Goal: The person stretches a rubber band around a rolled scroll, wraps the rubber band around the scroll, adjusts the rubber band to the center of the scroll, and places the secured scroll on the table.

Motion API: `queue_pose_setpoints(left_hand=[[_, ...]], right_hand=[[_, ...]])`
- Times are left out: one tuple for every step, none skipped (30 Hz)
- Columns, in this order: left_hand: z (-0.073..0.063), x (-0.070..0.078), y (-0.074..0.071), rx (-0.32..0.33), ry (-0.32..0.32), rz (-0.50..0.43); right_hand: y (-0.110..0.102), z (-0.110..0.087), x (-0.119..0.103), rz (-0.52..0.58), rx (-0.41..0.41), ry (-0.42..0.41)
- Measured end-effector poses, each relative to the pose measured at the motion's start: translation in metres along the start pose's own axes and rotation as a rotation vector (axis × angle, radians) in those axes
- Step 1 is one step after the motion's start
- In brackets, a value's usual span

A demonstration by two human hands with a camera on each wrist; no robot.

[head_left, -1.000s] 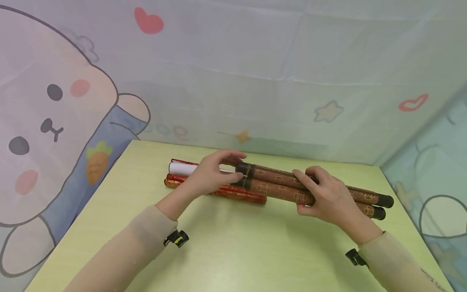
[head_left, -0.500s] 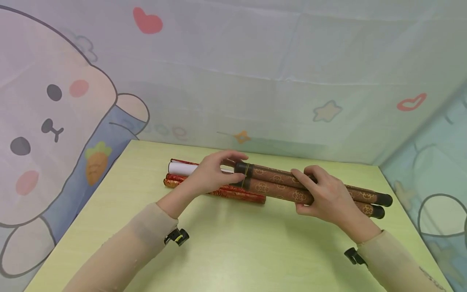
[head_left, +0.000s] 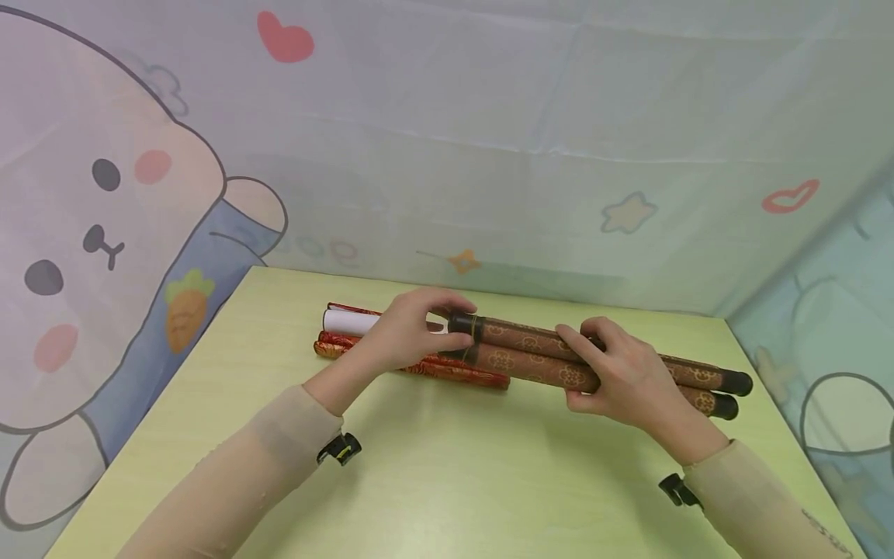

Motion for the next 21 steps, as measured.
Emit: queue_pose_setpoints(left_hand=[[0.001, 0.0, 0.001, -0.004, -0.001, 0.012], [0.001, -0.001, 0.001, -0.006, -0.004, 0.021], [0.001, -0.001, 0.001, -0.006, -0.004, 0.036], [0.002, -0.002, 0.001, -0.004, -0.001, 0.045], [0.002, -0.002, 0.001, 0.0, 0.004, 0.049], [0.002, -0.002, 0.001, 0.005, 0.013, 0.051], [0.003, -0.002, 0.001, 0.009, 0.021, 0.047], [0.003, -0.002, 0.001, 0.016, 0.032, 0.048], [0.003, -0.002, 0.001, 0.023, 0.044, 0.051], [0.003, -0.002, 0.0, 0.03, 0.057, 0.054], [0.002, -0.002, 0.0, 0.036, 0.069, 0.059], [0.002, -0.003, 0.0, 0.044, 0.08, 0.068], [0.001, -0.003, 0.0, 0.052, 0.091, 0.076], [0.001, -0.003, -0.001, 0.062, 0.105, 0.088], [0.0, -0.003, -0.002, 0.073, 0.121, 0.1], [-0.001, -0.002, -0.003, 0.088, 0.14, 0.109], [-0.002, -0.001, -0.004, 0.104, 0.161, 0.118], [-0.003, 0.001, -0.005, 0.123, 0.183, 0.129], [-0.004, 0.003, -0.006, 0.142, 0.208, 0.142], [-0.006, 0.005, -0.008, 0.162, 0.235, 0.157], [-0.008, 0.007, -0.009, 0.182, 0.261, 0.169]], right_hand=[[0.0, 0.0, 0.0, 0.001, 0.001, -0.003], [-0.001, 0.001, -0.001, 0.003, 0.0, -0.005], [-0.001, 0.001, -0.001, 0.005, -0.002, -0.005], [-0.001, 0.001, -0.001, 0.008, -0.002, -0.004], [-0.001, 0.001, -0.001, 0.011, -0.001, -0.002], [-0.002, 0.001, -0.001, 0.016, 0.001, 0.0], [-0.002, 0.002, -0.001, 0.02, 0.002, 0.002], [-0.002, 0.002, -0.001, 0.023, 0.001, 0.003], [-0.002, 0.002, -0.002, 0.028, 0.003, 0.004], [-0.002, 0.002, -0.002, 0.033, 0.004, 0.003], [-0.002, 0.002, -0.002, 0.038, 0.002, 0.003], [-0.002, 0.002, -0.003, 0.042, -0.003, 0.003], [-0.001, 0.002, -0.003, 0.048, -0.007, 0.004], [-0.001, 0.003, -0.003, 0.057, -0.012, 0.006], [-0.001, 0.003, -0.003, 0.065, -0.014, 0.007], [-0.001, 0.003, -0.004, 0.072, -0.017, 0.008], [-0.002, 0.004, -0.004, 0.081, -0.019, 0.009], [-0.002, 0.004, -0.005, 0.089, -0.022, 0.011], [-0.002, 0.004, -0.005, 0.099, -0.024, 0.013], [-0.002, 0.005, -0.006, 0.108, -0.027, 0.016], [-0.002, 0.005, -0.007, 0.113, -0.032, 0.02]])
Point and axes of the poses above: each hand's wrist, its own z-axis towards the middle knuckle, its own y-axis out of the palm, x = y × z, the point moved 9 cm from there along z, towards the middle knuckle, and after that the axes turned 8 degrees about -z, right-handed, at the moved point
